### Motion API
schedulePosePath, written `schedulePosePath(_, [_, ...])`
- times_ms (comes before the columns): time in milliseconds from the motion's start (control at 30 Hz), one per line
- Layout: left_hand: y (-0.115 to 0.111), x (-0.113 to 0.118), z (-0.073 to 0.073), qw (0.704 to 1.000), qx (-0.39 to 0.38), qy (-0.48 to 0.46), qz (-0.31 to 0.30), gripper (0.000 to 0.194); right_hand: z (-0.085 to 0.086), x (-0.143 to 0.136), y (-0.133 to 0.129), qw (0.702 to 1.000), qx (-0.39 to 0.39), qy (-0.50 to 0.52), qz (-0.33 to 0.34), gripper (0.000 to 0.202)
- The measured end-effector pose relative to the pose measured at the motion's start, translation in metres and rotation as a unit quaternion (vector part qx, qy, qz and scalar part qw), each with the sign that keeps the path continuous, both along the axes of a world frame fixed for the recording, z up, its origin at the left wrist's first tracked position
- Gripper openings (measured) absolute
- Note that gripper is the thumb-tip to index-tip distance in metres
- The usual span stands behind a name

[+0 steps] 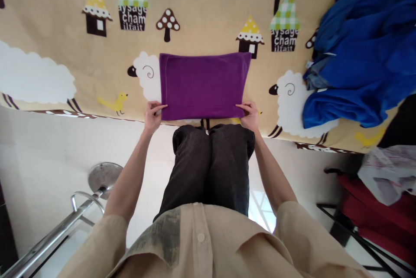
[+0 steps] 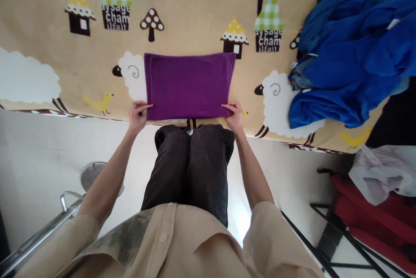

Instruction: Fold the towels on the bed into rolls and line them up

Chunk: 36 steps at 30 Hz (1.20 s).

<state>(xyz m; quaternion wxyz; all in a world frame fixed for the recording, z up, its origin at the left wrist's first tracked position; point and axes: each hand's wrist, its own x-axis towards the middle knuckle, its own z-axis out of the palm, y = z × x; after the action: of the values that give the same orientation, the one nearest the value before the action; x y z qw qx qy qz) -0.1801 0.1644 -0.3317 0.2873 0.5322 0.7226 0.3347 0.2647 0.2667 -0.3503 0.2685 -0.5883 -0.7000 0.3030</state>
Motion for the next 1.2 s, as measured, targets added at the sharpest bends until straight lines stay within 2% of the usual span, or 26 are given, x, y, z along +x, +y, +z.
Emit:
schedulePosePath(167, [0.001, -0.001, -0.004, 0.999, -0.017, -0.028, 0.031, 0.028, -0.004, -0.001, 0.0, 0.999, -0.007, -0.01, -0.038, 0.02])
schedulePosePath(333, [-0.001, -0.002, -0.008, 0.996, -0.001, -0.042, 0.083, 0.04, -0.004, -0.003, -0.001, 0.997, -0.002, -0.02, -0.068, 0.047])
schedulePosePath(433, [-0.005, -0.001, -0.007, 0.994, 0.003, -0.041, 0.096, 0.043, -0.002, -0.003, -0.003, 0.997, 0.004, -0.023, -0.067, 0.053])
schedulePosePath(600, [-0.01, 0.002, -0.004, 0.994, -0.002, -0.027, 0.103, 0.042, -0.001, -0.003, -0.01, 0.997, 0.009, -0.036, -0.073, 0.054])
schedulePosePath(1000, [-0.011, 0.006, -0.004, 0.993, 0.011, -0.009, 0.119, 0.022, 0.006, -0.008, -0.015, 0.993, 0.003, -0.024, -0.117, 0.046])
schedulePosePath(1200, [-0.015, 0.012, -0.002, 0.991, 0.017, 0.024, 0.131, 0.026, 0.003, -0.011, -0.019, 0.986, 0.01, -0.014, -0.165, 0.037])
